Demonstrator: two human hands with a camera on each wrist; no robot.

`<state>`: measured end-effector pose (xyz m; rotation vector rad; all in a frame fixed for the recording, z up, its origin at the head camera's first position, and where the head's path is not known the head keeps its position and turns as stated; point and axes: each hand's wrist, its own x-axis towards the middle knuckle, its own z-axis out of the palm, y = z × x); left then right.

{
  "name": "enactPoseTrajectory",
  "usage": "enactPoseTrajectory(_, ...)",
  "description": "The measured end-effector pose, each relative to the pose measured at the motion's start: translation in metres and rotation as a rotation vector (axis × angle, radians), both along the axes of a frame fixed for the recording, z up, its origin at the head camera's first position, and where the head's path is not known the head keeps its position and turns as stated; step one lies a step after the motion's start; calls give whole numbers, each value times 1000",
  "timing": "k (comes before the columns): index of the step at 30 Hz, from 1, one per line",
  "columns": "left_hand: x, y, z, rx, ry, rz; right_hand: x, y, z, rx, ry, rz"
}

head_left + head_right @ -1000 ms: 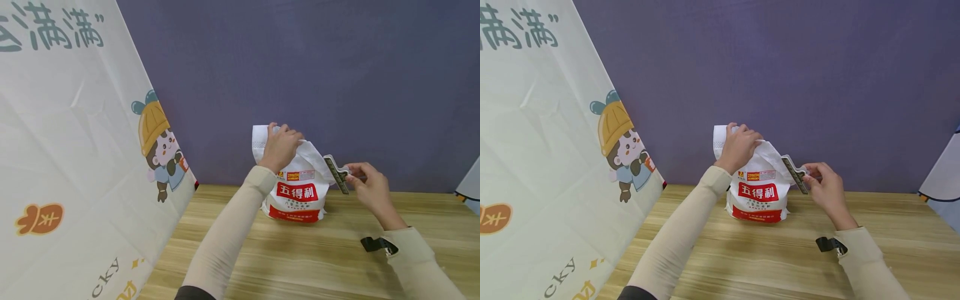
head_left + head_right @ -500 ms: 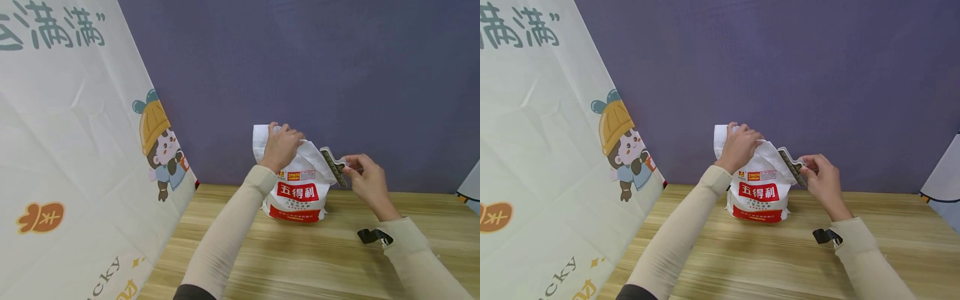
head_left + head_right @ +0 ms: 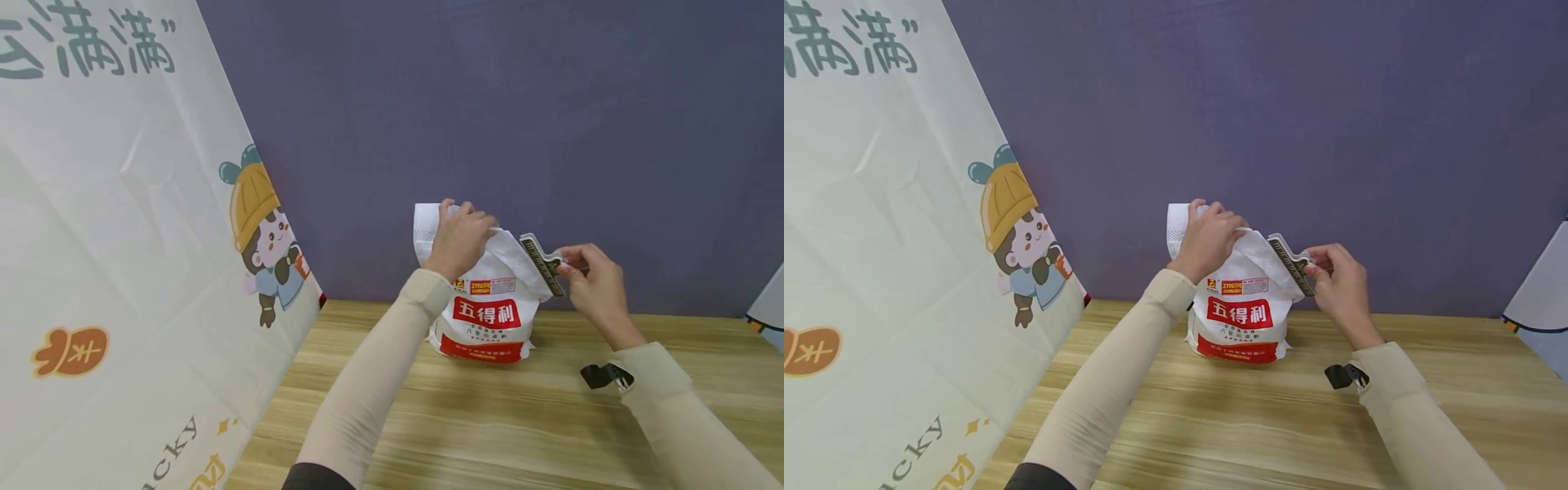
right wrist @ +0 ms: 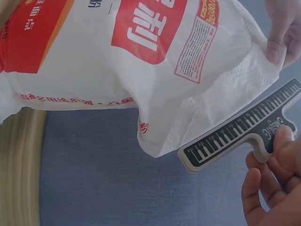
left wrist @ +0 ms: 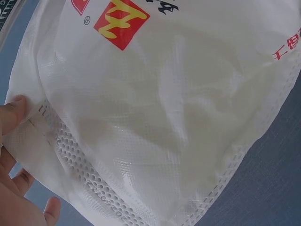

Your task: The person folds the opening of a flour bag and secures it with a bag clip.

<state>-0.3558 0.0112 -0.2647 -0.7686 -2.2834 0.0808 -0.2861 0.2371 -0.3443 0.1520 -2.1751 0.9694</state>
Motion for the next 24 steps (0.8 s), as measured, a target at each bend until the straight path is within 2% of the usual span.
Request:
enactPoseTrajectory(11, 0, 0, 1, -22, -19, 32, -9, -5, 8, 20, 21, -5)
enactPoseTrajectory(24, 1, 0, 1, -25, -39, 31, -21, -10, 13, 32, 19, -16)
